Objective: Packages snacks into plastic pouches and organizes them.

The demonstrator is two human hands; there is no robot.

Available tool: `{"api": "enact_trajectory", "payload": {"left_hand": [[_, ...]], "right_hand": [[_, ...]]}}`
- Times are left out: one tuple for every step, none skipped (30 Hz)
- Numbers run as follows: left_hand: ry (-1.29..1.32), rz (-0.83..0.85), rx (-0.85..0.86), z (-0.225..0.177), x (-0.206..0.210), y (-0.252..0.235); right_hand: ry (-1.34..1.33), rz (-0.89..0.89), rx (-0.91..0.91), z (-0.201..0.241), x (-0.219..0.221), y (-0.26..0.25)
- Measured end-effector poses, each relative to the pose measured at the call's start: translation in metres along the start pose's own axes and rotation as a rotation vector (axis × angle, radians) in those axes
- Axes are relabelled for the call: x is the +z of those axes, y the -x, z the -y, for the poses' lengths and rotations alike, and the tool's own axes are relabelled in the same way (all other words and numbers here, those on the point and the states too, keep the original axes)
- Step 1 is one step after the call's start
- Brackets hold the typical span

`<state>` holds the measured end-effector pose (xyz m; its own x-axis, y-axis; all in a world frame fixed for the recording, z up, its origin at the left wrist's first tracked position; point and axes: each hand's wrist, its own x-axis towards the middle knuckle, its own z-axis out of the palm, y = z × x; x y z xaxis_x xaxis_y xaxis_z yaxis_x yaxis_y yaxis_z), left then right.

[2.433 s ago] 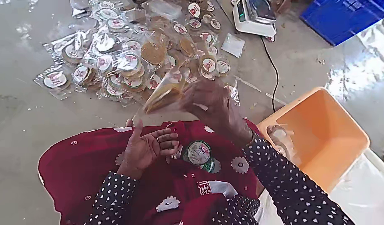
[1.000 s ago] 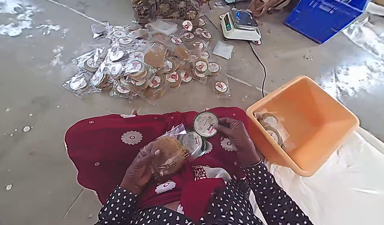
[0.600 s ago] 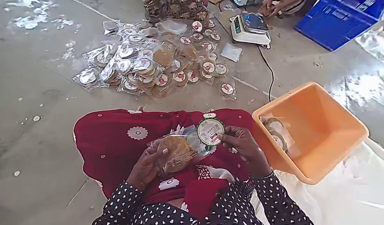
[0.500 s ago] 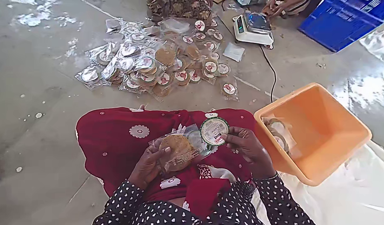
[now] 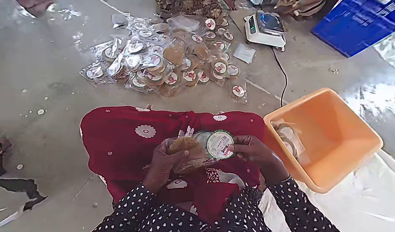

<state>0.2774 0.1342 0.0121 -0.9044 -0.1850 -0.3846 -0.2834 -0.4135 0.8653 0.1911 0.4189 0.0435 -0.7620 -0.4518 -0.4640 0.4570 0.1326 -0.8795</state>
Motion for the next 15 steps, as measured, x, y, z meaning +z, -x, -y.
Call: {"api": "enact_trajectory", "payload": {"left_hand": [[-0.012, -0.006, 0.004, 0.0, 0.0, 0.0], [-0.02, -0.009, 0.007, 0.0, 0.0, 0.0], [-0.027, -0.009, 0.006, 0.0, 0.0, 0.0], [-0.038, -0.008, 0.0, 0.001, -0.001, 0.0], [-0.049, -0.012, -0.008, 0.001, -0.001, -0.001], [-0.055, -0.015, -0.015, 0.001, 0.0, -0.001], [-0.06, -0.018, -0.019, 0.0, 0.0, -0.001], [-0.061, -0.02, -0.021, -0.001, 0.001, -0.001], [-0.059, -0.017, -0.023, -0.001, 0.0, -0.001], [-0.056, -0.015, -0.024, -0.001, 0.0, -0.001], [-0.049, -0.011, -0.025, -0.001, -0.001, -0.001], [-0.043, -0.008, -0.026, -0.001, -0.002, -0.001], [-0.042, -0.008, -0.029, -0.001, -0.003, -0.001], [-0.044, -0.005, -0.032, -0.001, -0.004, -0.001], [-0.043, 0.003, -0.032, 0.0, -0.004, -0.001]], "right_hand": [[0.023, 0.006, 0.019, 0.0, 0.0, -0.001], [0.052, 0.004, 0.043, 0.001, 0.002, -0.001], [0.086, 0.007, 0.065, 0.002, 0.003, -0.001], [0.119, 0.017, 0.079, 0.003, 0.004, -0.002], [0.14, 0.035, 0.082, 0.004, 0.005, -0.003], [0.143, 0.058, 0.075, 0.003, 0.005, -0.006], [0.135, 0.079, 0.068, 0.003, 0.005, -0.009], [0.132, 0.093, 0.069, 0.003, 0.004, -0.012], [0.134, 0.103, 0.071, 0.004, 0.003, -0.014], [0.142, 0.11, 0.071, 0.005, 0.001, -0.016], [0.151, 0.111, 0.073, 0.006, -0.002, -0.017], [0.159, 0.111, 0.074, 0.008, -0.005, -0.018], [0.16, 0.113, 0.075, 0.009, -0.008, -0.018], [0.151, 0.119, 0.078, 0.008, -0.01, -0.018], [0.134, 0.13, 0.085, 0.007, -0.01, -0.018]]}}
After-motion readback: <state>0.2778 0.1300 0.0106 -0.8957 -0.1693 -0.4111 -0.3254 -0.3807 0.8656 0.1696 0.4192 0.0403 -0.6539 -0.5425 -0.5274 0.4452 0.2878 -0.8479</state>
